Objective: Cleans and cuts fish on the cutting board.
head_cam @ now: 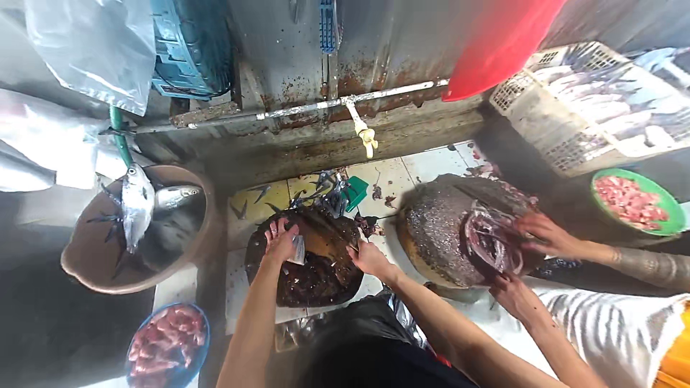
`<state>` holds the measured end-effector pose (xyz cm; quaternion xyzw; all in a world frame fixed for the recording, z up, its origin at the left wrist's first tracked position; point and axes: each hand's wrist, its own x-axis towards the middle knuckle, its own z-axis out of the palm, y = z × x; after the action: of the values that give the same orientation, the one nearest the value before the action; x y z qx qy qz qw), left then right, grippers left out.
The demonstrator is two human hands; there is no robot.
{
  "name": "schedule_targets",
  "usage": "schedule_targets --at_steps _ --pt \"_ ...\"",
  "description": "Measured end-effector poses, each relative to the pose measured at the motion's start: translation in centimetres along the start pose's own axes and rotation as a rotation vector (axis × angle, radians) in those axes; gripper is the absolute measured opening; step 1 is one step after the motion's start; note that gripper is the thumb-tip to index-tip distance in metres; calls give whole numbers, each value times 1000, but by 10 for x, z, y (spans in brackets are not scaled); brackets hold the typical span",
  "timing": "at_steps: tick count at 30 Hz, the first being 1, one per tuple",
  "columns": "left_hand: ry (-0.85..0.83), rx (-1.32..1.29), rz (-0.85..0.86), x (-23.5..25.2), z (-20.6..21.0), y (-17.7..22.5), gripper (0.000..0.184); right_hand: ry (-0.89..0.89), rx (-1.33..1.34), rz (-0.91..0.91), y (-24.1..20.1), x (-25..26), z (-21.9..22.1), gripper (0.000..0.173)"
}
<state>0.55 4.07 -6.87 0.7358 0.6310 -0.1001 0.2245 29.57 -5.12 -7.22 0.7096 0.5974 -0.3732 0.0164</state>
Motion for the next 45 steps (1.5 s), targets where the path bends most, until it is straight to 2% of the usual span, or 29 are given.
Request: schedule_targets --at_steps 4,7,9,11,14,16,19,21,22,23,25,27,29,31,34,36,37,39,41,43,45 --pt "70 -65 -186 -51 7 -9 75 -14 -10 5 -4 2 -2 59" --pt "102 -425 -386 -88 32 -22 68 -31 -49 -1 -7 1 -4 59" --pt "246 -716 -444 -107 56 -28 61 -31 -21 -31 -19 -6 -9 61" --pt "357 -826 -506 -130 75 -24 60 -51 63 -91 -35 -22 -9 64" --pt "451 -879 -622 -161 91 -18 64 -60 103 -284 -66 -49 2 61" --pt "446 -1001 -670 -175 101 -16 55 -41 104 -427 -90 -68 4 58" --pt "392 -1272 -720 -183 104 -16 41 183 228 -755 -118 -93 6 50" --pt "383 -1333 -736 -184 101 -16 40 245 302 -895 -127 -98 15 48" --pt "379 -1341 -738 -185 102 -16 41 218 271 -893 -125 -95 29 48" --pt "374 -1336 -739 -186 105 -17 41 138 149 -810 -118 -91 46 49" --pt "357 -1300 -732 -192 117 -12 42 -201 -227 -486 -108 -81 77 57" --pt "374 -1227 -724 -190 117 -15 40 -315 -384 -358 -121 -70 86 61" --pt "380 -1150 -724 -191 112 -18 38 -325 -393 -348 -144 -74 75 59" --pt "377 -1214 -730 -197 118 -16 39 -316 -317 -384 -158 -85 58 58" --pt "395 -1345 -717 -201 121 -19 43 -147 -132 -574 -166 -92 45 57" --pt "396 -1353 -720 -204 123 -20 42 -55 -74 -648 -158 -87 61 54" --pt "396 -1332 -720 -204 123 -20 40 -77 -131 -617 -154 -80 73 55" --pt "402 -1288 -703 -206 128 -20 34 -257 -305 -442 -151 -66 88 57" --pt "409 -1266 -674 -210 132 -23 32 -345 -305 -385 -155 -60 82 56" --pt "410 -1300 -645 -223 135 -24 32 -306 -239 -419 -153 -63 66 55" --pt "408 -1366 -632 -238 140 -27 34 -187 -217 -448 -148 -60 51 56"
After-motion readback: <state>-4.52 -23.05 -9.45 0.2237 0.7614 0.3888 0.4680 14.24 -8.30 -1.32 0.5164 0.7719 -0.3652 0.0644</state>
